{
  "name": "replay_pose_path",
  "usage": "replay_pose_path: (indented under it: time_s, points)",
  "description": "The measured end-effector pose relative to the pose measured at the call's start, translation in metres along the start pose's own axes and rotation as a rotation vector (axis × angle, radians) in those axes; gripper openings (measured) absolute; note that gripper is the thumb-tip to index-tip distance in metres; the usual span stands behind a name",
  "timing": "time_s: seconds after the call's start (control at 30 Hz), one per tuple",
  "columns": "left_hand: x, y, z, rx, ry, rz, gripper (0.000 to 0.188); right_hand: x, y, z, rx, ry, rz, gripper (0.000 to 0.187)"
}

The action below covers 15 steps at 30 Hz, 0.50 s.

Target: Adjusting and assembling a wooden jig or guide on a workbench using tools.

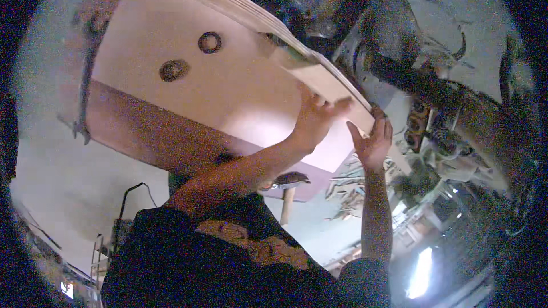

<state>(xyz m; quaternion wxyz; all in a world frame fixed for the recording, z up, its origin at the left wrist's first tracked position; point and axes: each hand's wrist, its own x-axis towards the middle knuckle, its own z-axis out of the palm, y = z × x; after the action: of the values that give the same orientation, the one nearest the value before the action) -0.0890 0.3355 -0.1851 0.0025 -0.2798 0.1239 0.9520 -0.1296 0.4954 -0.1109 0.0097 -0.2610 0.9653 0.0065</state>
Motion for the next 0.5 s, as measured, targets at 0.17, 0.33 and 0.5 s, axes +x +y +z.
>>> replay_pose_path:
  time_s: [0.17, 0.33, 0.5]
  points:
    - [-0.008, 0.013, 0.008, 0.228, 0.019, 0.02, 0.135, 0.021, -0.024, 0.0, 0.042, -0.034, 0.012, 0.058]
    - [-0.011, 0.031, 0.006, 0.198, -0.082, -0.084, 0.141, 0.011, -0.013, 0.005, 0.067, -0.03, 0.119, 0.059]
    - [-0.01, 0.031, 0.002, 0.082, -0.101, -0.208, 0.142, 0.022, -0.006, -0.017, 0.42, -0.325, 0.247, 0.06]
